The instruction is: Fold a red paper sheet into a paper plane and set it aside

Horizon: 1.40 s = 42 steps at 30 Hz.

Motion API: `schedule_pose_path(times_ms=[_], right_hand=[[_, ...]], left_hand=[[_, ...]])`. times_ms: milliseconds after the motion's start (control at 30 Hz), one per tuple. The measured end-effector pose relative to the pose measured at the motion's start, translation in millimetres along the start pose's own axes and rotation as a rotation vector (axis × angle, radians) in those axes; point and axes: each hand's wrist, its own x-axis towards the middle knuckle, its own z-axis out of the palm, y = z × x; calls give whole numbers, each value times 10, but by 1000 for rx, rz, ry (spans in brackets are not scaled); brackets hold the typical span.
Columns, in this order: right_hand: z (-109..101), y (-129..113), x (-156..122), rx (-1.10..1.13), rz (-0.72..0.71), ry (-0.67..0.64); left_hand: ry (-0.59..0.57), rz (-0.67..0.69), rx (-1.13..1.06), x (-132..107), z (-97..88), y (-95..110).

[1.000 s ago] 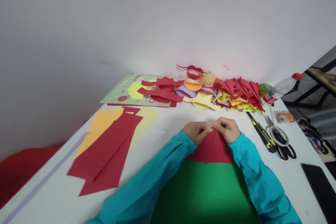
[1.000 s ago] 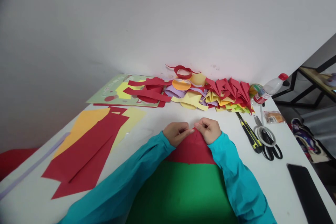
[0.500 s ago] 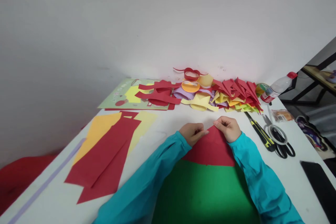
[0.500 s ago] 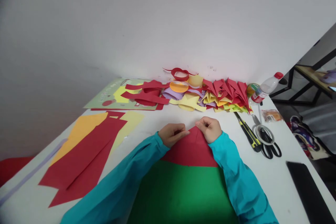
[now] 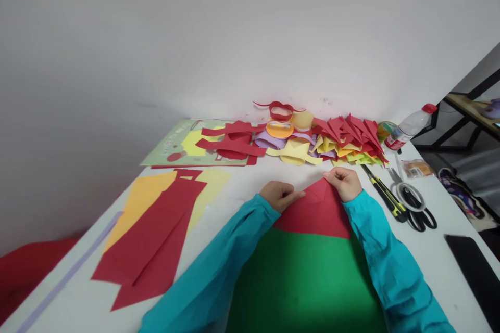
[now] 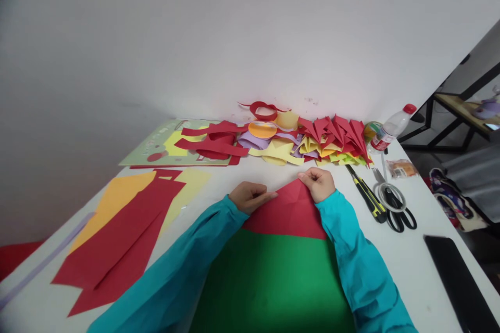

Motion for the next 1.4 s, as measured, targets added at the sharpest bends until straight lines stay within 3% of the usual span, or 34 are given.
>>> schedule_pose_path(times_ms=[167,333,567,700,833,967,1033,1200,1300,1400], right_hand=[[-92,131,79,-29,-9,58],[-103,205,101,-38,-5,73],[-93,273,116,-79,-12,44],[-96,359,144,-132,-19,22],[-17,478,152,-221,-18,-23],[116,557,115,-358,-31,-51],[179,567,86,-430,-51,-58],[287,569,28,-567,-111,-93],[314,584,21,-609,-153,-126],[307,595,42,-618,-205,-138]], left_hand=[[-57,32,17,4,-46,-104],[11,-12,42,-33,9,-196],[22,-161,-34,-95,79,-214],[43,-341,-116,-176,-13,-232],[116,-348,-16,-242,-98,-323],[118,-137,271,-262,5,-321],[80,7,414,-257,149,-255],[45,210,445,-214,607,-134],[151,448,526,-203,780,-205],[210,505,586,-215,839,-306]])
